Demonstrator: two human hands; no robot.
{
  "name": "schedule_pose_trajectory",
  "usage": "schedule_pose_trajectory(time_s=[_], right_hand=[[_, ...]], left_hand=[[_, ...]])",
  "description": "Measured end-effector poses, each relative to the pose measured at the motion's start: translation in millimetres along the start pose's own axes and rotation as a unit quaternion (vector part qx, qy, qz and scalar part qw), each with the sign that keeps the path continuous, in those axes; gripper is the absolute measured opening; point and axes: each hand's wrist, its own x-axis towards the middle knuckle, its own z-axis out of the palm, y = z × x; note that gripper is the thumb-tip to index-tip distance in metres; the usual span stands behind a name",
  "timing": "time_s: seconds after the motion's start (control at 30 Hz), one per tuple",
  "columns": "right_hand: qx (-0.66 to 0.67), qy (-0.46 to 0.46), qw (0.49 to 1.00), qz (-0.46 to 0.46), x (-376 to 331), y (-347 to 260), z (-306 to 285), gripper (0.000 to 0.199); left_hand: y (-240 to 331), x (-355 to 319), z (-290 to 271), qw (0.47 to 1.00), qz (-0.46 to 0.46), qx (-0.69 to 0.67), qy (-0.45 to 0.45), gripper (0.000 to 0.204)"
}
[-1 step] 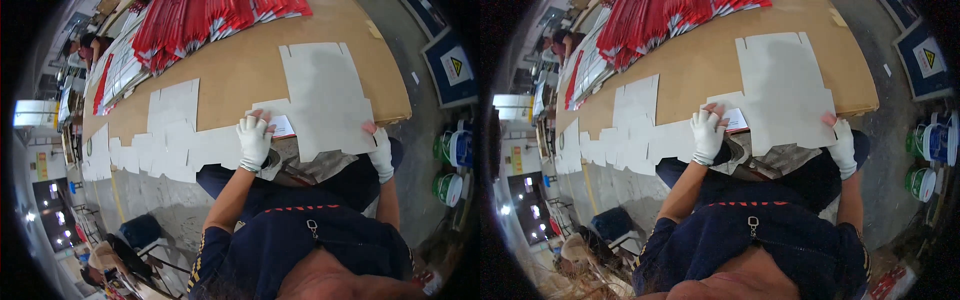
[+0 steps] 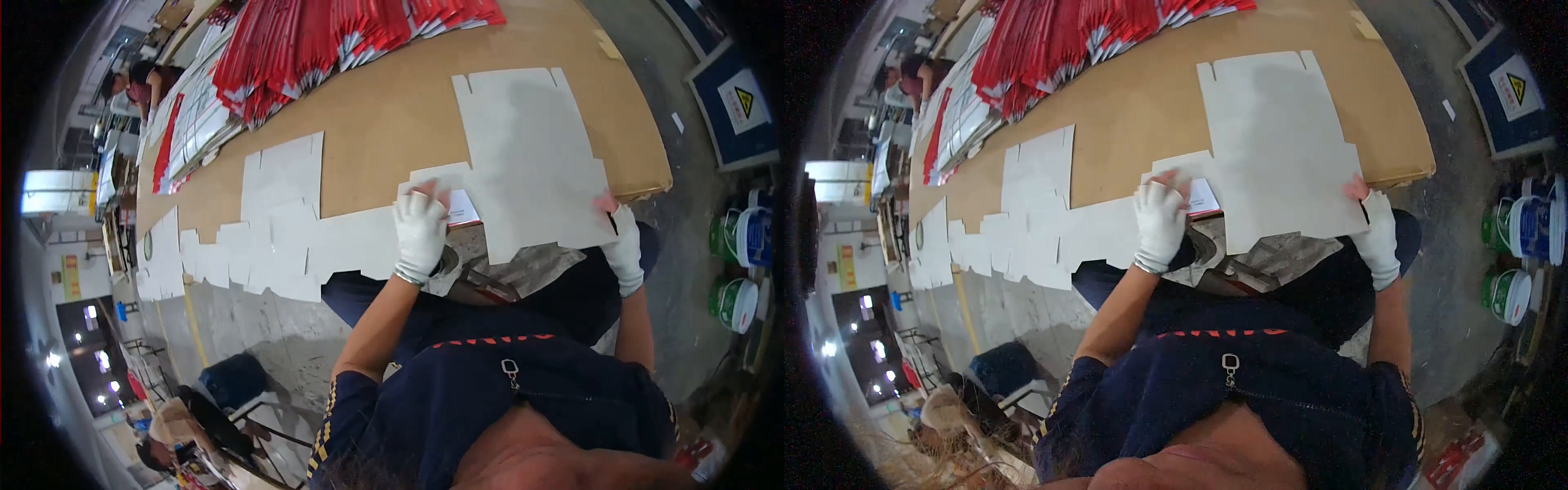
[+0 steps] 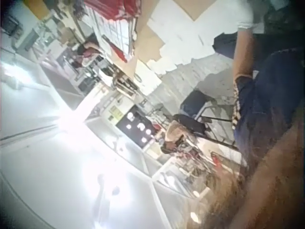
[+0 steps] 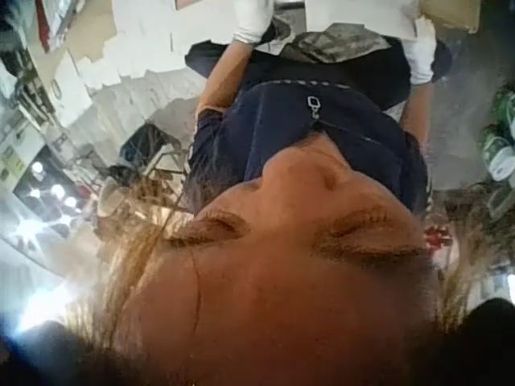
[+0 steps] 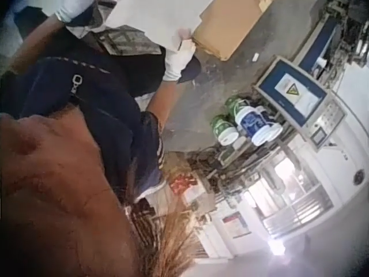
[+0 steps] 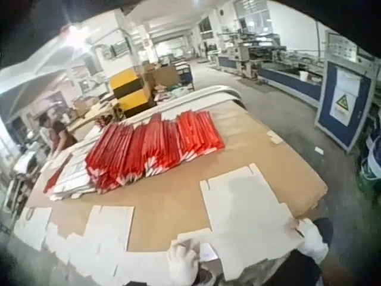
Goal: Folding and stacking printed cardstock sheets to prepare them for packaging.
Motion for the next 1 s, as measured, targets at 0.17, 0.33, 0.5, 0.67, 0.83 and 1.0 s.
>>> schedule_pose_trajectory(time_s=[0.17, 0.33, 0.5, 0.67, 0.83, 1.0], right_hand=[[0.060, 0.065, 0.991, 0.101, 20, -9, 1, 0.084], [0.084, 0.078, 0.964, 0.239, 33, -9, 16, 0.082], [0.217, 0.263, 0.896, 0.286, 9, -1, 50, 0.078], [0.524, -0.013, 0.798, 0.297, -20, -68, 93, 0.042], [0.445, 0.140, 0.790, 0.398, -10, -67, 109, 0.023], [0.044, 0.173, 0.980, 0.086, 18, -48, 64, 0.026]], left_hand=[[40, 18, -6, 0.943, 0.140, -0.269, -0.136, 0.027], [56, 34, 29, 0.960, -0.018, -0.271, -0.062, 0.027], [67, 41, 46, 0.993, 0.065, -0.021, -0.098, 0.053], [92, 40, 38, 0.980, 0.109, -0.057, -0.157, 0.074], [98, 29, 43, 0.968, 0.183, -0.004, -0.173, 0.094], [87, 26, 26, 0.964, 0.156, -0.092, -0.194, 0.095]])
